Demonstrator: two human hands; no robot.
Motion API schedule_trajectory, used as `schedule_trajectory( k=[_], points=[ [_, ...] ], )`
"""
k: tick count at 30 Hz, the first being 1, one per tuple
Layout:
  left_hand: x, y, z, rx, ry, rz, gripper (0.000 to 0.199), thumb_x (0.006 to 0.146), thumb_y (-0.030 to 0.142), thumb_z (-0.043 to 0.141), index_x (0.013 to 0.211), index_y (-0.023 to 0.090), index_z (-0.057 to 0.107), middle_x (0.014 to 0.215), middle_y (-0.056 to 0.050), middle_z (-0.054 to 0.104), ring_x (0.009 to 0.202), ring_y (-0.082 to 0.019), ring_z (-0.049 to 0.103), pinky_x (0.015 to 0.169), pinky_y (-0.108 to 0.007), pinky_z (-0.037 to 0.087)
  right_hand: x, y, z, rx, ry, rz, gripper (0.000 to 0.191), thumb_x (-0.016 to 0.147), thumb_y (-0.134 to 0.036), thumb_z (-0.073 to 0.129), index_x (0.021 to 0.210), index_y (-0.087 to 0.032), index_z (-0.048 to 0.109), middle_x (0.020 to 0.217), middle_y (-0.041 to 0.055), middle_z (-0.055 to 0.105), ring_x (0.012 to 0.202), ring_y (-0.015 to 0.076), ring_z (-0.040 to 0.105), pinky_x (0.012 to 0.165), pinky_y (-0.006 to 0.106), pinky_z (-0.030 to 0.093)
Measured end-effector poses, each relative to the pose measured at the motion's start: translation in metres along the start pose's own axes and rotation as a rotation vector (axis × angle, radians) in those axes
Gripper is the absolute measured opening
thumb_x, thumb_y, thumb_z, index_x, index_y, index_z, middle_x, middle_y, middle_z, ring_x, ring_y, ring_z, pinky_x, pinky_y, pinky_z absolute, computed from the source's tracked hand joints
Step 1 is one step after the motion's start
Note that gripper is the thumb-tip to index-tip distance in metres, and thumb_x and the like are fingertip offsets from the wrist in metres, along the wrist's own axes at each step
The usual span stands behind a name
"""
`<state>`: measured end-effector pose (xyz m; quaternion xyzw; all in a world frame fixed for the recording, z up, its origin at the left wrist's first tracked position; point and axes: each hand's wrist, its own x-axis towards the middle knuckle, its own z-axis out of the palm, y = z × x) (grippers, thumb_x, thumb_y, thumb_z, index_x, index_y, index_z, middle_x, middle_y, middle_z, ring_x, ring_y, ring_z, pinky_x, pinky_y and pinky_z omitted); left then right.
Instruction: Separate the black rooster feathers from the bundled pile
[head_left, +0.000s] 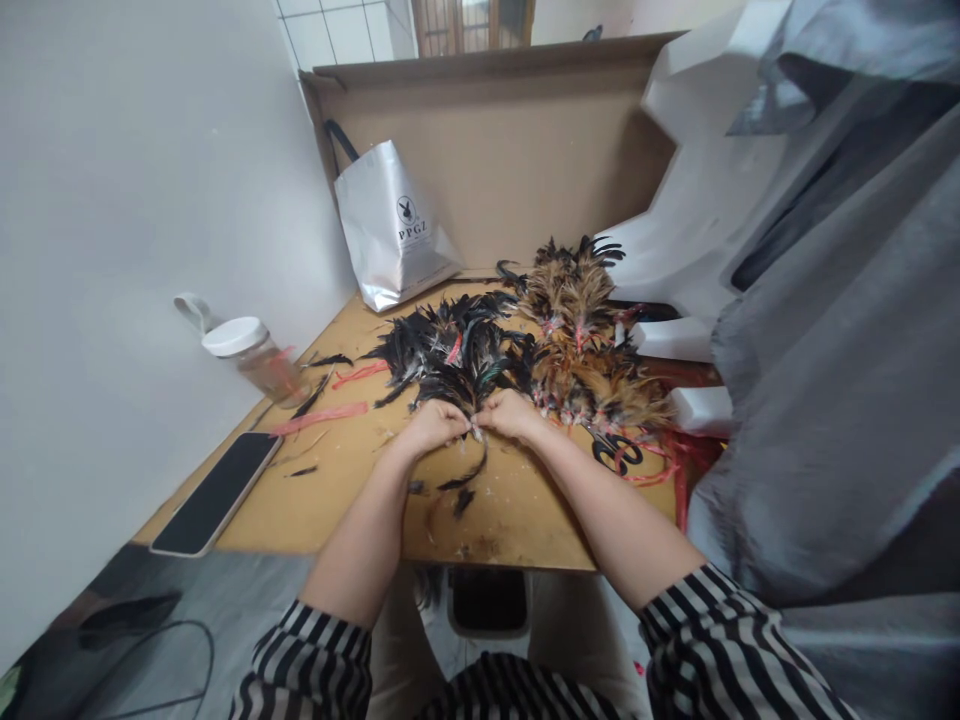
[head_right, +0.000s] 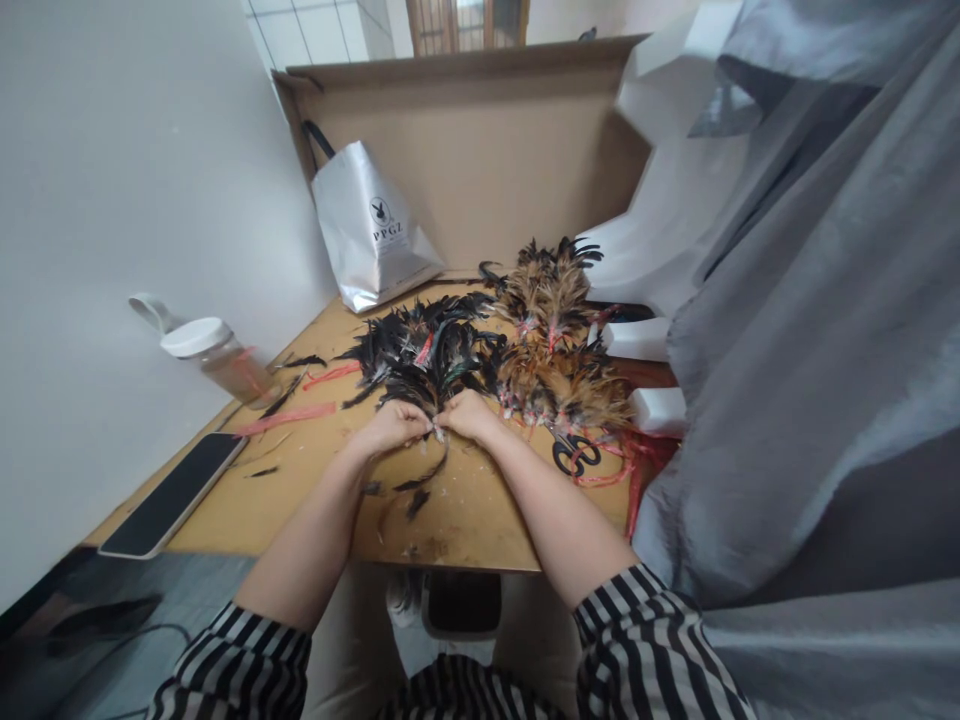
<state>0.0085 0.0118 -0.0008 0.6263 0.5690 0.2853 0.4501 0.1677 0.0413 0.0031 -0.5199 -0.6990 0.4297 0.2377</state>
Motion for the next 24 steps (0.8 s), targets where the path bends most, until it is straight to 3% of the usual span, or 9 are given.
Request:
schedule_trajectory(
  k=[7,11,19,21,24],
  points=[
    [-0.001,-0.004,-0.003,0.328,0.081,0.107,0.016,0.063,0.028,0.057,0.06,0.014,0.065,0.051,0.0,0.054,0.046,-0.008,0.04,0.044,-0.02,0.028,0.003,-0.001,0.007,-0.238,0.02,-0.03,0.015,0.058,-0.029,0.055,0.052,-0.015,0.056,0.042,-0.0054,0.039,0.043,0.0057,0.034,0.042,0.019,0.023],
    [-0.006,0.001,-0.008,0.351,0.101,0.074,0.022,0.061,0.035,0.06,0.055,0.014,0.062,0.049,0.0,0.052,0.046,-0.008,0.04,0.043,-0.02,0.026,0.006,0.002,0.011,-0.318,0.05,-0.092,0.015,0.058,-0.028,0.055,0.051,-0.015,0.058,0.045,-0.0038,0.044,0.046,0.0065,0.037,0.043,0.018,0.025],
    [-0.01,0.006,-0.011,-0.176,-0.055,-0.036,0.033,0.063,0.043,0.063,0.058,0.011,0.056,0.042,0.003,0.046,0.035,-0.003,0.032,0.036,-0.017,0.02,0.011,0.006,0.013,-0.38,0.06,-0.108,0.02,0.06,-0.034,0.058,0.053,-0.015,0.061,0.046,-0.0025,0.048,0.046,0.0067,0.038,0.043,0.019,0.025],
    [-0.009,0.005,-0.011,-0.314,-0.056,-0.054,0.031,0.064,0.041,0.064,0.062,0.01,0.058,0.045,0.001,0.05,0.036,-0.003,0.037,0.035,-0.015,0.024,0.012,0.007,0.014,-0.384,0.063,-0.102,0.021,0.06,-0.034,0.058,0.052,-0.015,0.06,0.045,-0.0025,0.047,0.045,0.0065,0.037,0.042,0.019,0.024],
    [-0.006,0.002,-0.009,-0.497,-0.063,-0.08,0.027,0.063,0.034,0.067,0.068,0.009,0.059,0.061,-0.006,0.061,0.049,-0.008,0.054,0.043,-0.015,0.039,0.01,0.006,0.013,-0.346,0.066,-0.108,0.018,0.061,-0.03,0.058,0.05,-0.014,0.058,0.044,-0.0016,0.049,0.044,0.0066,0.038,0.042,0.02,0.025]
  ],
)
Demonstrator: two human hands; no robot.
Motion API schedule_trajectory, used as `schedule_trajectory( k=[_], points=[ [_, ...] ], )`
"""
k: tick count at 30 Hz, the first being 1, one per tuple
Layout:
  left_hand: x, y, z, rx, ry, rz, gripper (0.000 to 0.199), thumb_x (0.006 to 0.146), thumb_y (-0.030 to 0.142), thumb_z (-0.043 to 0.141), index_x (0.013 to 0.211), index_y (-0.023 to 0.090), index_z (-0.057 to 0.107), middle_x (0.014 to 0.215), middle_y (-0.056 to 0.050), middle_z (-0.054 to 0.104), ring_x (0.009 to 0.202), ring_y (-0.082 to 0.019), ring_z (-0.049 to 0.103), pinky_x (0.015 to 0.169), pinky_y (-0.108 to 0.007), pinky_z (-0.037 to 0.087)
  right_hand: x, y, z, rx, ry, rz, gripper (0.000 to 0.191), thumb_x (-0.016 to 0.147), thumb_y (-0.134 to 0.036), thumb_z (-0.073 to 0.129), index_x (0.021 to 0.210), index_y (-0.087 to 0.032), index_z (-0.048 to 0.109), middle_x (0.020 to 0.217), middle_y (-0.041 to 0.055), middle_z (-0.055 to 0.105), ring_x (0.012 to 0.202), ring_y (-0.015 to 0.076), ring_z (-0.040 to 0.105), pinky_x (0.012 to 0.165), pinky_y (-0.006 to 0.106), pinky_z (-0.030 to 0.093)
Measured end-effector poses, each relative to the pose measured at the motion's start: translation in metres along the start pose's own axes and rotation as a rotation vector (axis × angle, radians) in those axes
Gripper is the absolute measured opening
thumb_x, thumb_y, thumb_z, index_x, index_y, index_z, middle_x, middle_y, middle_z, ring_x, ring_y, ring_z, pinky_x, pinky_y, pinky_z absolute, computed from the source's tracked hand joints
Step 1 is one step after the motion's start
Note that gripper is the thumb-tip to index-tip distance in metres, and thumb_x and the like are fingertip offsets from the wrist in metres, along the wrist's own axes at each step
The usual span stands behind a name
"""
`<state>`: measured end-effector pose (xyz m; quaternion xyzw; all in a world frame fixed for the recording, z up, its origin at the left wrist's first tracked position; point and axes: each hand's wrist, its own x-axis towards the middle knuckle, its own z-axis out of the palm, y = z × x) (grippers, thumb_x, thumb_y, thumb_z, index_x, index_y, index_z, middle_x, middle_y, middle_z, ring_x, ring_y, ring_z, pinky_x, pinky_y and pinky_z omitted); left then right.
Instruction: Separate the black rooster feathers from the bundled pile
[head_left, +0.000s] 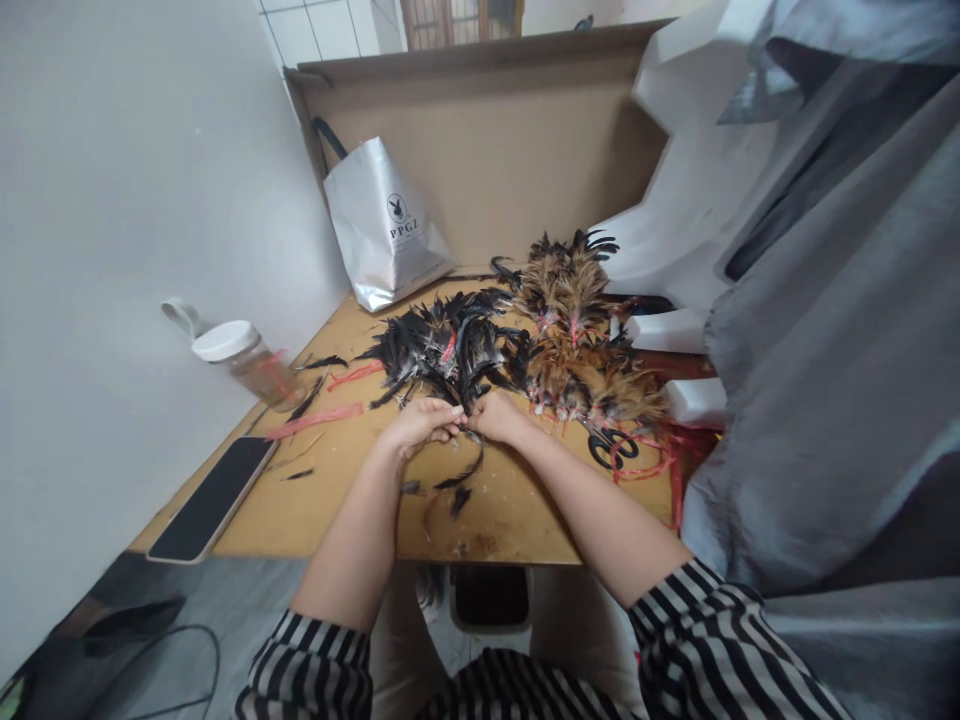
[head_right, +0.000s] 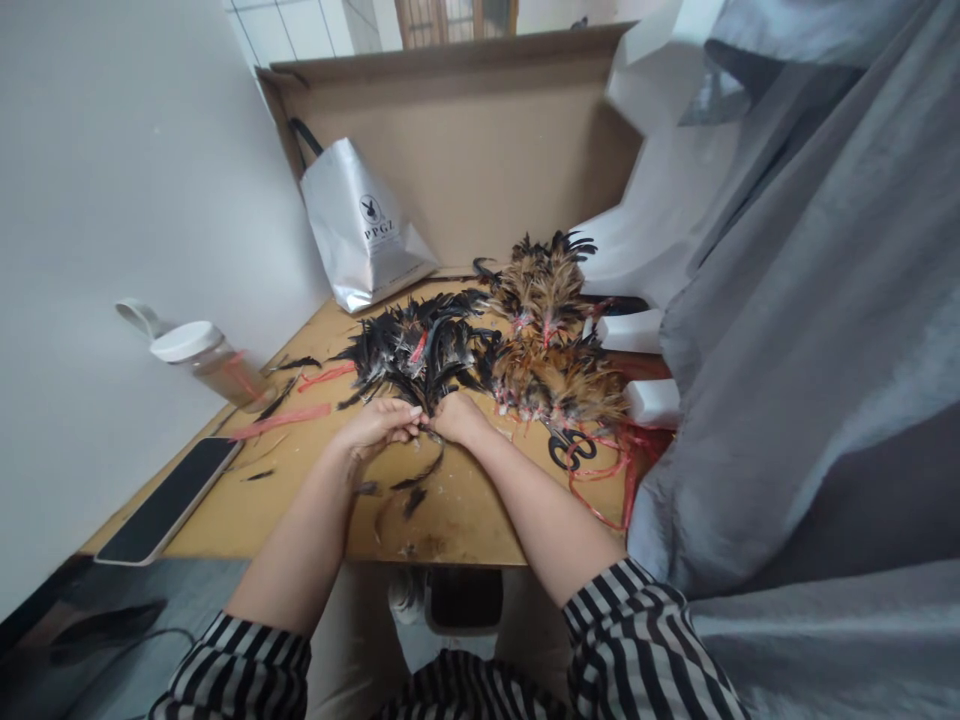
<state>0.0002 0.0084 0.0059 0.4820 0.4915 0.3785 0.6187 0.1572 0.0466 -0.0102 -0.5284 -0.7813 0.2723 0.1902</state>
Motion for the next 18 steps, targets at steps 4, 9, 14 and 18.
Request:
schedule_trajectory(
  k=[4,9,14,18],
  points=[
    [0.003,-0.004,0.002,-0.133,0.028,-0.035,0.025,0.066,0.031,0.065,0.073,0.009,0.056,0.08,-0.013,0.065,0.06,-0.014,0.062,0.047,-0.019,0.046,-0.006,-0.003,-0.004,0.219,-0.125,0.124,0.016,0.064,-0.026,0.057,0.052,-0.016,0.054,0.038,-0.0012,0.05,0.036,0.0074,0.043,0.039,0.019,0.03],
    [0.005,-0.007,0.003,-0.146,0.018,-0.007,0.025,0.071,0.034,0.06,0.077,0.011,0.052,0.084,-0.013,0.065,0.058,-0.015,0.063,0.044,-0.019,0.046,-0.01,-0.005,-0.007,0.471,-0.272,0.208,0.021,0.069,-0.02,0.056,0.049,-0.016,0.048,0.036,-0.0005,0.052,0.031,0.0101,0.048,0.035,0.019,0.038],
    [0.006,-0.008,0.005,-0.032,0.03,0.049,0.028,0.072,0.039,0.057,0.073,0.012,0.049,0.076,-0.012,0.066,0.057,-0.016,0.063,0.044,-0.021,0.046,-0.009,-0.005,-0.008,0.545,-0.316,0.248,0.024,0.072,-0.022,0.057,0.05,-0.015,0.049,0.037,0.0004,0.053,0.03,0.0096,0.049,0.032,0.018,0.041],
    [0.005,-0.007,0.008,0.13,-0.012,0.025,0.034,0.072,0.046,0.053,0.07,0.014,0.045,0.068,-0.009,0.065,0.05,-0.014,0.06,0.041,-0.02,0.043,-0.01,-0.007,-0.013,0.608,-0.373,0.268,0.025,0.077,-0.026,0.052,0.055,-0.014,0.051,0.04,-0.0006,0.054,0.033,0.0081,0.051,0.032,0.015,0.04]
  ],
)
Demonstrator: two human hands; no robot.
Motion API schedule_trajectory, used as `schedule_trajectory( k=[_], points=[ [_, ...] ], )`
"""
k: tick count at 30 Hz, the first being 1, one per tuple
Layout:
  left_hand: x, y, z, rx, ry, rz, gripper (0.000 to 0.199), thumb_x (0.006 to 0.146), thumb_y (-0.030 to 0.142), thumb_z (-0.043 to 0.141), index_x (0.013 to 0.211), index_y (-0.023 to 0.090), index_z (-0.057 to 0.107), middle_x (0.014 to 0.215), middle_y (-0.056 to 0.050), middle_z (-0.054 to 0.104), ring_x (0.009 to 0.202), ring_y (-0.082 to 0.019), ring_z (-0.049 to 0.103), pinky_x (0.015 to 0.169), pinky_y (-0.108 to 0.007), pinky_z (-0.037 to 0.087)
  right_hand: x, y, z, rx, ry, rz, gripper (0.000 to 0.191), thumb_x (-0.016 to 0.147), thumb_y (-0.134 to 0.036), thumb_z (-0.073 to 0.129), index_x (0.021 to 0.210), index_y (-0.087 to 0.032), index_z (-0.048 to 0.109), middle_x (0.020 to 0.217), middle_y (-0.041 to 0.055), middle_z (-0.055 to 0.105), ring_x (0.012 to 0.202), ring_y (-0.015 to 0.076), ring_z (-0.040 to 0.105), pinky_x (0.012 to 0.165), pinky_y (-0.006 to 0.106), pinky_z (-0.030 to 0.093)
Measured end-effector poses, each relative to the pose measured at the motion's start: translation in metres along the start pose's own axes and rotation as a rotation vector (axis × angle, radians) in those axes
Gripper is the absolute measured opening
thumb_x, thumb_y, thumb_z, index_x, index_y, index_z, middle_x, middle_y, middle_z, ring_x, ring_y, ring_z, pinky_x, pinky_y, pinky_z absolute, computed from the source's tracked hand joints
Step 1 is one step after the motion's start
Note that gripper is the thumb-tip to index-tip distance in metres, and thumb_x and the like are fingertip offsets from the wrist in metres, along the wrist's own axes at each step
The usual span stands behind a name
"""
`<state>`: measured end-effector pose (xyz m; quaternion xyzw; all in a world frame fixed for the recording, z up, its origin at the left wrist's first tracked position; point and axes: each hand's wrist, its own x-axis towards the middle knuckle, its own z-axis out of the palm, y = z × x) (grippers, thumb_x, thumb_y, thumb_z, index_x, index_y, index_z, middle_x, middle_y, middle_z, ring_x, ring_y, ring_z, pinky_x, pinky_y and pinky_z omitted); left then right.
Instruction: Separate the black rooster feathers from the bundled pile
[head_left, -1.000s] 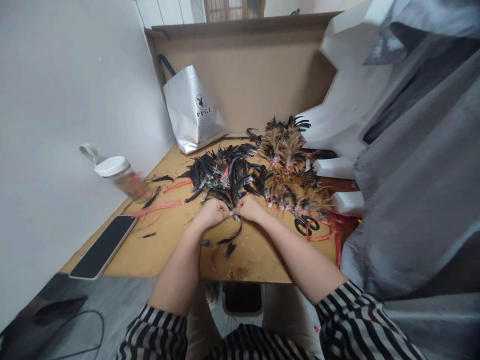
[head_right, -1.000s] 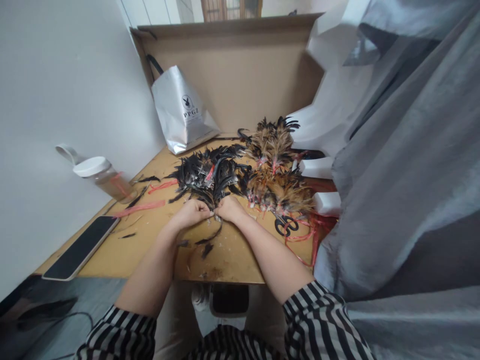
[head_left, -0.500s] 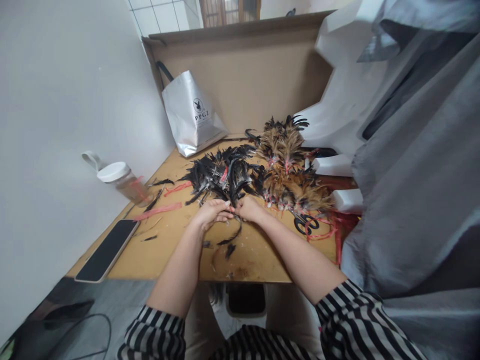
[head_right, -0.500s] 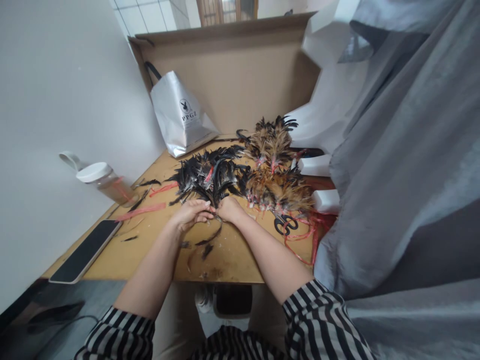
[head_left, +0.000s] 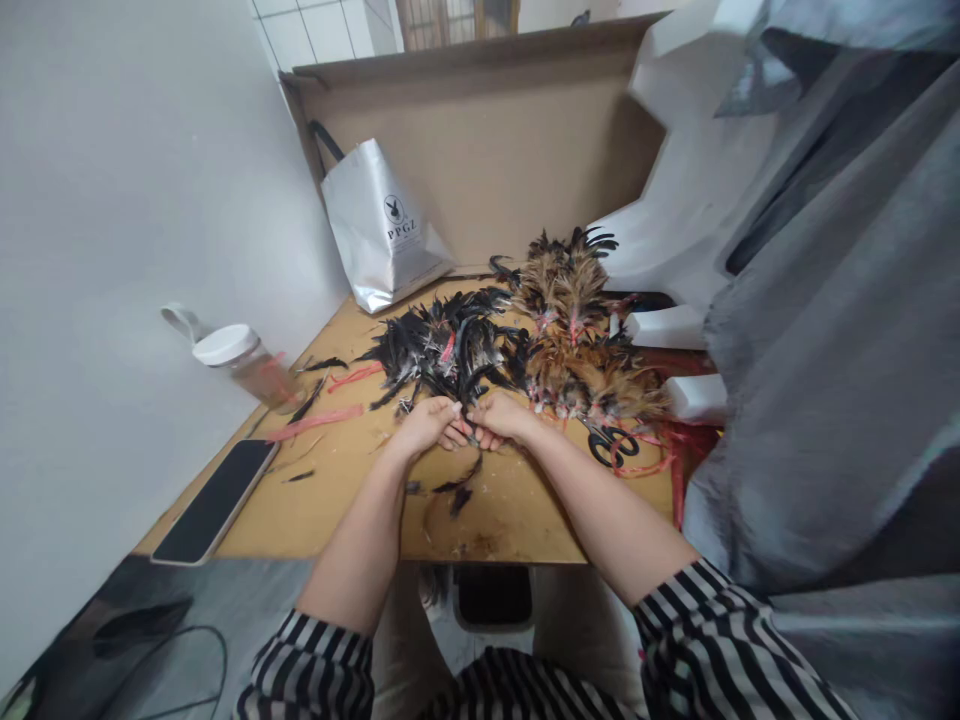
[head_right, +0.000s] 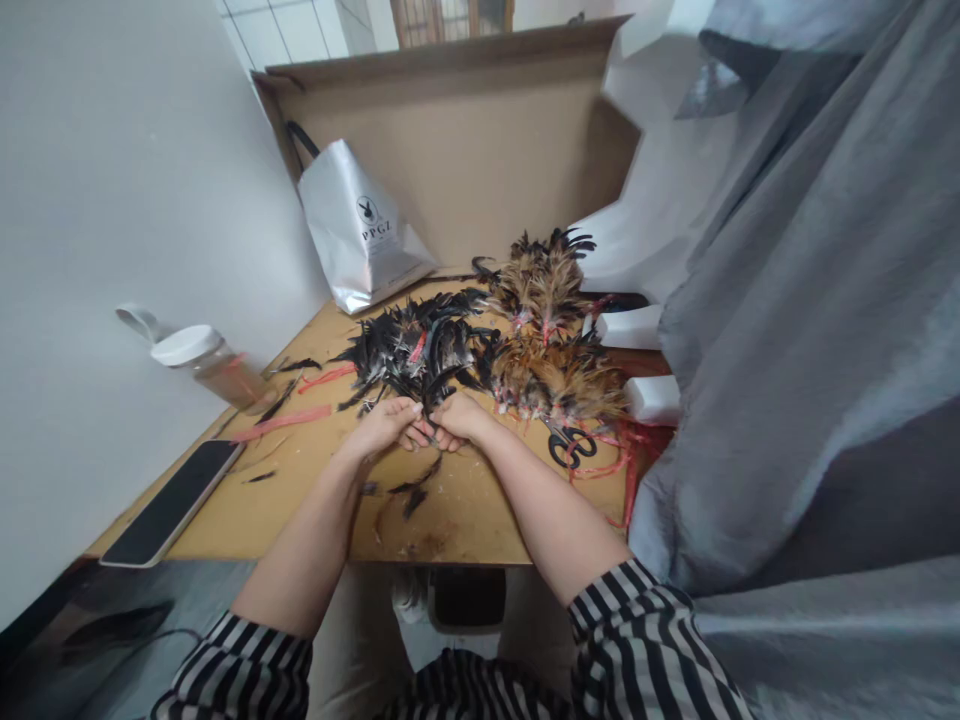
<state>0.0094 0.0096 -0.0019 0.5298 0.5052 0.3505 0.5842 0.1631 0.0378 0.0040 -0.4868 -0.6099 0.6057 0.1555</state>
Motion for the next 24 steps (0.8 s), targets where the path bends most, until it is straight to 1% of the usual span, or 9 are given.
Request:
schedule_trajectory(
  k=[3,5,7,10,15,17,20,22,24],
  points=[
    [0.0,0.001,0.002,0.078,-0.022,0.0,0.034,0.073,0.047,0.052,0.07,0.014,0.045,0.064,-0.007,0.064,0.049,-0.013,0.059,0.041,-0.019,0.042,-0.002,-0.001,-0.001,-0.018,-0.025,-0.012,0.023,0.078,-0.026,0.051,0.058,-0.015,0.051,0.04,-0.0026,0.053,0.031,0.0063,0.048,0.031,0.014,0.038],
    [0.001,0.001,0.002,0.107,-0.028,0.006,0.033,0.073,0.046,0.053,0.069,0.013,0.046,0.061,-0.006,0.063,0.049,-0.012,0.059,0.043,-0.02,0.042,-0.001,-0.001,-0.002,-0.007,-0.008,-0.05,0.019,0.078,-0.025,0.051,0.061,-0.015,0.051,0.041,-0.0038,0.053,0.029,0.005,0.046,0.029,0.013,0.035],
    [0.002,0.0,0.002,0.117,-0.035,0.013,0.032,0.071,0.043,0.055,0.069,0.012,0.049,0.059,-0.005,0.062,0.048,-0.011,0.057,0.046,-0.021,0.044,-0.001,0.0,-0.004,0.045,0.013,-0.089,0.013,0.077,-0.021,0.052,0.065,-0.015,0.052,0.042,-0.005,0.052,0.029,0.0045,0.044,0.029,0.013,0.034],
    [0.003,-0.003,0.003,0.13,-0.04,0.037,0.028,0.066,0.037,0.062,0.072,0.01,0.056,0.06,-0.005,0.061,0.049,-0.009,0.055,0.051,-0.022,0.045,-0.001,0.0,-0.008,0.147,0.007,-0.131,0.006,0.075,-0.017,0.053,0.069,-0.015,0.053,0.043,-0.0056,0.052,0.032,0.0048,0.045,0.031,0.014,0.036],
    [0.003,-0.007,0.004,0.19,-0.027,0.086,0.025,0.06,0.027,0.068,0.077,0.009,0.062,0.06,-0.003,0.06,0.049,-0.008,0.051,0.052,-0.022,0.042,-0.003,-0.004,-0.01,0.295,-0.004,-0.223,0.01,0.073,-0.021,0.056,0.068,-0.014,0.054,0.046,-0.0044,0.053,0.035,0.005,0.048,0.032,0.014,0.037],
    [0.002,-0.006,0.005,0.233,-0.034,0.138,0.023,0.059,0.026,0.068,0.075,0.009,0.064,0.061,-0.002,0.06,0.049,-0.007,0.049,0.051,-0.021,0.039,-0.003,-0.006,-0.006,0.323,-0.024,-0.277,0.012,0.071,-0.024,0.058,0.068,-0.013,0.054,0.047,-0.0038,0.053,0.036,0.0052,0.048,0.034,0.014,0.037],
    [0.0,-0.003,0.004,0.243,-0.018,0.183,0.022,0.062,0.029,0.066,0.071,0.01,0.065,0.055,0.0,0.057,0.046,-0.006,0.044,0.048,-0.02,0.035,-0.002,-0.007,-0.002,0.399,-0.066,-0.361,0.015,0.069,-0.027,0.061,0.073,-0.013,0.054,0.052,-0.002,0.057,0.041,0.0062,0.052,0.041,0.017,0.043],
    [0.0,-0.002,0.003,0.205,0.017,0.168,0.023,0.061,0.031,0.066,0.069,0.01,0.064,0.051,0.001,0.055,0.044,-0.006,0.043,0.047,-0.019,0.034,-0.001,-0.006,-0.003,0.464,-0.031,-0.418,0.018,0.069,-0.028,0.061,0.079,-0.014,0.054,0.061,0.0001,0.06,0.049,0.0078,0.056,0.047,0.019,0.046],
    [-0.001,0.0,0.002,0.164,0.052,0.146,0.023,0.059,0.032,0.067,0.068,0.01,0.063,0.05,0.001,0.055,0.043,-0.006,0.043,0.046,-0.02,0.034,-0.001,-0.006,-0.009,0.433,0.076,-0.449,0.019,0.068,-0.027,0.061,0.082,-0.014,0.055,0.063,0.0004,0.061,0.051,0.0082,0.056,0.046,0.018,0.043]
  ],
)
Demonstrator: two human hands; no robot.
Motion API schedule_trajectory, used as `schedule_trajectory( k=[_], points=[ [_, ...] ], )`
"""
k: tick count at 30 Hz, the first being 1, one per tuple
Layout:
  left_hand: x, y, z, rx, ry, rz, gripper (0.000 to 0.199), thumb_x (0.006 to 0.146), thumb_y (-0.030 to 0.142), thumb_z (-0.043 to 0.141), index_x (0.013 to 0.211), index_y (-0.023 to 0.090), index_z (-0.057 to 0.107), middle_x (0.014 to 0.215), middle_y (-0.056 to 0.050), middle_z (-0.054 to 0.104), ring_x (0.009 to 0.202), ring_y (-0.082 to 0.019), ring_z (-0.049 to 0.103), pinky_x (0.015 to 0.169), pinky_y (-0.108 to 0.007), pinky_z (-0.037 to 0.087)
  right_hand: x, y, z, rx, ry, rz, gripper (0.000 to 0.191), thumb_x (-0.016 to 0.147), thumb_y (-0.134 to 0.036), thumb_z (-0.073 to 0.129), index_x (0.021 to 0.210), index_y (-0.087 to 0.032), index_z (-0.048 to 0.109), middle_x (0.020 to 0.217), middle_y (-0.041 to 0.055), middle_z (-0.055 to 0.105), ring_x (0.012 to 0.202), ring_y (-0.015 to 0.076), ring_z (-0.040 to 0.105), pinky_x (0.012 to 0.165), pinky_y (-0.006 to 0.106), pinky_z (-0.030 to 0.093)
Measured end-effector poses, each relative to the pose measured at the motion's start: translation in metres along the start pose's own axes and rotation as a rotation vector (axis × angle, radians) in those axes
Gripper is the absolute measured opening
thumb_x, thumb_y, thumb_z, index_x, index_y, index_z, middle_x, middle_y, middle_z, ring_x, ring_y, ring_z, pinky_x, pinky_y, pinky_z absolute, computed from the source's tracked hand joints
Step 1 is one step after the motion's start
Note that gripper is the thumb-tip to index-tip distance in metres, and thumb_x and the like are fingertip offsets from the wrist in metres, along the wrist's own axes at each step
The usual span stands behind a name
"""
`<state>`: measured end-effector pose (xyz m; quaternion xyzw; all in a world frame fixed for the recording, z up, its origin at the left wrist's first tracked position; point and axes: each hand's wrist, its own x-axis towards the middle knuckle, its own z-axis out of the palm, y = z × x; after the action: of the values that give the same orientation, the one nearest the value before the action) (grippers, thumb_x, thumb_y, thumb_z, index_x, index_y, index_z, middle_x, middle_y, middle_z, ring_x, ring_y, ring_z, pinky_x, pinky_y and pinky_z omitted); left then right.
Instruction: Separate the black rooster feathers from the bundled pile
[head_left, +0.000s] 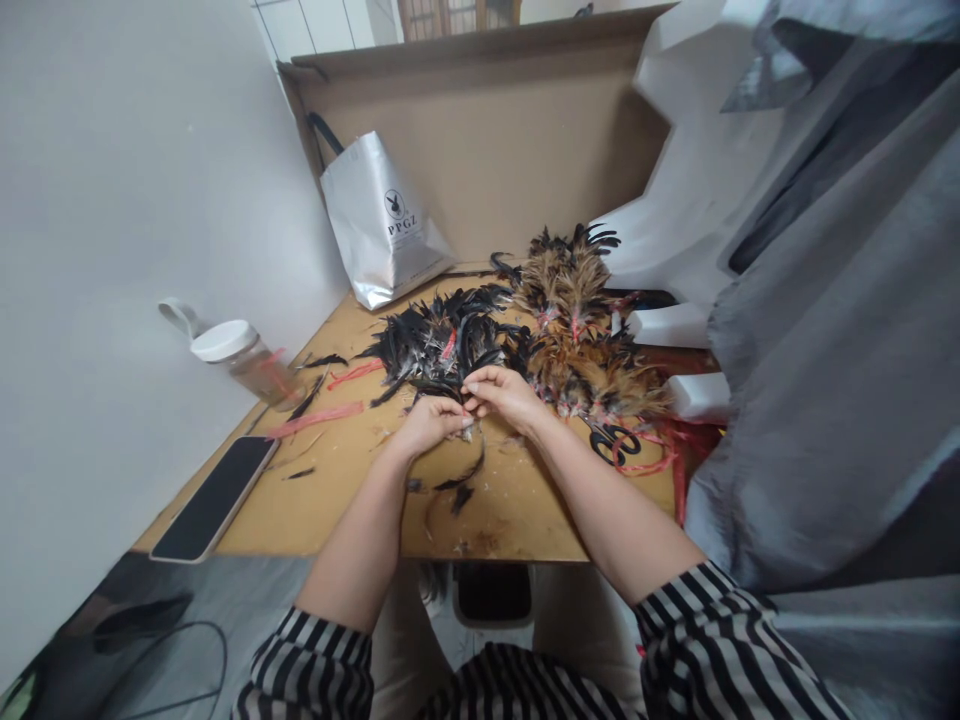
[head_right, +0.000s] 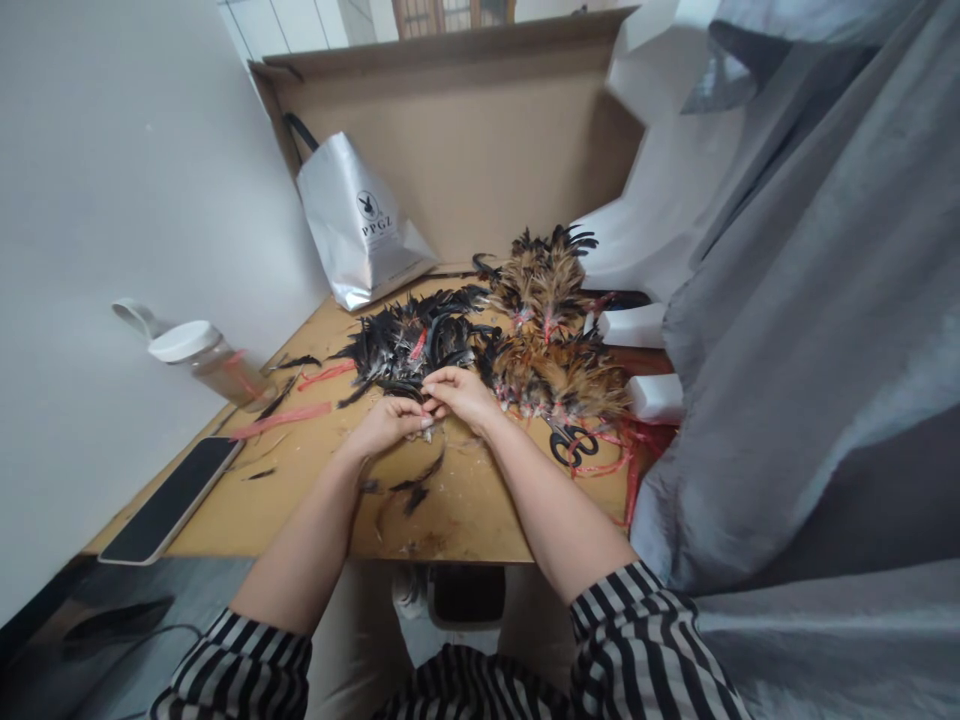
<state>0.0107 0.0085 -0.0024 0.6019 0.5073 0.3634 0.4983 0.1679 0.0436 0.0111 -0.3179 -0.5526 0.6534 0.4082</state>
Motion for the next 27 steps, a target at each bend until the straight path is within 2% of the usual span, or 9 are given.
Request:
schedule_trajectory(
  k=[2,3,8,13,17,22,27],
  points=[
    [0.0,0.0,-0.002,-0.022,0.019,-0.013,0.024,0.058,0.032,0.068,0.068,0.011,0.062,0.051,0.0,0.056,0.044,-0.006,0.044,0.047,-0.02,0.034,0.0,-0.002,-0.009,-0.162,0.046,-0.021,0.019,0.067,-0.026,0.061,0.081,-0.014,0.058,0.057,-0.0013,0.058,0.046,0.0069,0.051,0.044,0.017,0.039],
    [0.0,0.0,-0.003,-0.029,0.022,-0.015,0.024,0.058,0.032,0.068,0.068,0.011,0.061,0.052,0.0,0.056,0.044,-0.006,0.044,0.047,-0.02,0.034,0.0,-0.003,-0.013,-0.253,0.027,-0.028,0.018,0.066,-0.026,0.061,0.079,-0.013,0.06,0.056,-0.0016,0.058,0.046,0.0065,0.05,0.045,0.017,0.039],
    [0.0,-0.001,-0.007,-0.019,0.001,-0.004,0.025,0.061,0.034,0.067,0.07,0.011,0.062,0.054,-0.002,0.058,0.046,-0.007,0.045,0.048,-0.02,0.034,-0.001,-0.001,-0.026,-0.568,-0.19,-0.061,0.019,0.063,-0.024,0.062,0.077,-0.013,0.065,0.071,0.0007,0.064,0.061,0.0086,0.054,0.061,0.02,0.041],
    [0.0,-0.002,-0.01,-0.005,-0.025,0.006,0.024,0.062,0.032,0.066,0.072,0.01,0.063,0.054,-0.002,0.058,0.046,-0.006,0.046,0.047,-0.019,0.034,0.0,0.008,-0.023,-0.851,-0.149,-0.126,0.016,0.065,-0.026,0.059,0.073,-0.015,0.067,0.066,-0.0002,0.064,0.059,0.0087,0.052,0.056,0.018,0.037],
    [0.001,-0.002,-0.009,-0.037,-0.041,-0.027,0.024,0.061,0.03,0.066,0.074,0.01,0.063,0.054,-0.003,0.059,0.045,-0.007,0.047,0.045,-0.019,0.034,-0.001,0.006,-0.02,-0.869,-0.171,-0.141,0.017,0.067,-0.025,0.056,0.073,-0.014,0.067,0.066,0.0002,0.064,0.058,0.0081,0.051,0.055,0.017,0.035],
    [0.0,-0.002,-0.01,-0.116,-0.029,-0.081,0.024,0.059,0.03,0.067,0.072,0.01,0.061,0.063,-0.007,0.063,0.047,-0.007,0.051,0.043,-0.018,0.035,-0.004,0.001,-0.023,-0.786,-0.303,-0.104,0.02,0.066,-0.027,0.056,0.074,-0.013,0.067,0.064,-0.0005,0.062,0.055,0.0068,0.048,0.053,0.017,0.034],
    [-0.001,-0.001,-0.012,-0.124,-0.041,-0.109,0.02,0.059,0.026,0.068,0.07,0.01,0.061,0.054,-0.004,0.06,0.045,-0.007,0.05,0.044,-0.018,0.035,-0.007,-0.003,-0.021,-0.785,-0.389,-0.061,0.021,0.064,-0.03,0.059,0.074,-0.013,0.068,0.059,-0.0024,0.059,0.05,0.0055,0.043,0.049,0.016,0.032]
  ],
)
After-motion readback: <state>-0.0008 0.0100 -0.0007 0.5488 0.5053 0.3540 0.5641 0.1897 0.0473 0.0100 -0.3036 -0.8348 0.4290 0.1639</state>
